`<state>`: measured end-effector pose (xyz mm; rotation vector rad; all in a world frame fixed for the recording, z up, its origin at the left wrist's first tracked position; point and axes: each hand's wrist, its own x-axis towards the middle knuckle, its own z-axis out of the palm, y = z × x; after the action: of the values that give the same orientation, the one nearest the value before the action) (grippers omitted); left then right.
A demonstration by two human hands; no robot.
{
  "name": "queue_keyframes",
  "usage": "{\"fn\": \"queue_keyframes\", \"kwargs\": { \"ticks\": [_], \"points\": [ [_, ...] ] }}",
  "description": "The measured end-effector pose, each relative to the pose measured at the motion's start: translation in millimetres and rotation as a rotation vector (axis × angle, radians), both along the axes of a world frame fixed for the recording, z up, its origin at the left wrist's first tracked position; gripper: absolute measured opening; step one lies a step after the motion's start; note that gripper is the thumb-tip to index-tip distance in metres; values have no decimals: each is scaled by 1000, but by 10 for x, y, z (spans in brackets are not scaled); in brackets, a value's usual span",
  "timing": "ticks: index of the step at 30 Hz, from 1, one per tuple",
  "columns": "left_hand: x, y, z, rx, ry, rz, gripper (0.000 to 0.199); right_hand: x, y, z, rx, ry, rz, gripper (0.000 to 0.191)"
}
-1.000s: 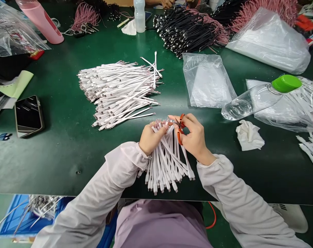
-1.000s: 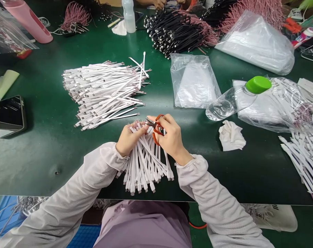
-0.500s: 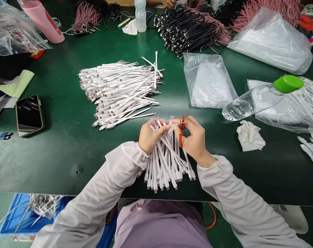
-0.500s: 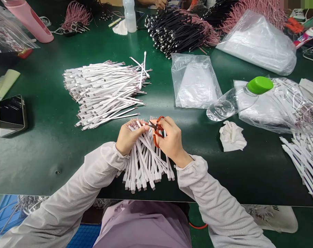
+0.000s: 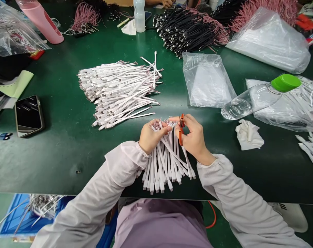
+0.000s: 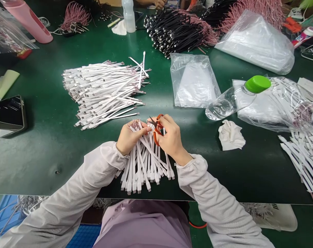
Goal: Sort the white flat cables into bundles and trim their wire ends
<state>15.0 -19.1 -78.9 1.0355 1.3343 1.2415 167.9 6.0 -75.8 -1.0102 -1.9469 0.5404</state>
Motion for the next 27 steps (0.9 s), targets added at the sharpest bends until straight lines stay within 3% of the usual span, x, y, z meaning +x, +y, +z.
{"fn": "queue_keyframes", "kwargs": {
  "ticks": [4, 8, 11, 13, 16, 19, 23, 27],
  "points": [
    [1, -6, -5, -6, 48, -12, 19, -9, -8, 14, -6, 35, -10, 15],
    [2, -6, -21, -1, 68, -105, 16, -41, -1, 11, -233, 103, -13, 13],
    [-24, 11, 3, -35, 54, -125, 13, -24, 49, -40, -359, 108, -100, 18],
    [-57, 31, 45, -105, -75, -84, 18, 6, 78, -75, -312, 55, -170, 16],
    [-100, 65, 118, -254, -428, -20, 25, 42, 70, -89, -85, -42, -220, 6],
    [-117, 92, 163, -335, -636, 19, 27, 30, 4, -74, 89, -52, -51, 17],
    [-208, 123, 220, -433, -727, 4, 28, -43, -58, -93, -2, -146, 369, 15],
    [-469, 189, 343, -487, -858, -45, 34, -88, -36, -130, -37, -251, 494, 19]
  ]
}}
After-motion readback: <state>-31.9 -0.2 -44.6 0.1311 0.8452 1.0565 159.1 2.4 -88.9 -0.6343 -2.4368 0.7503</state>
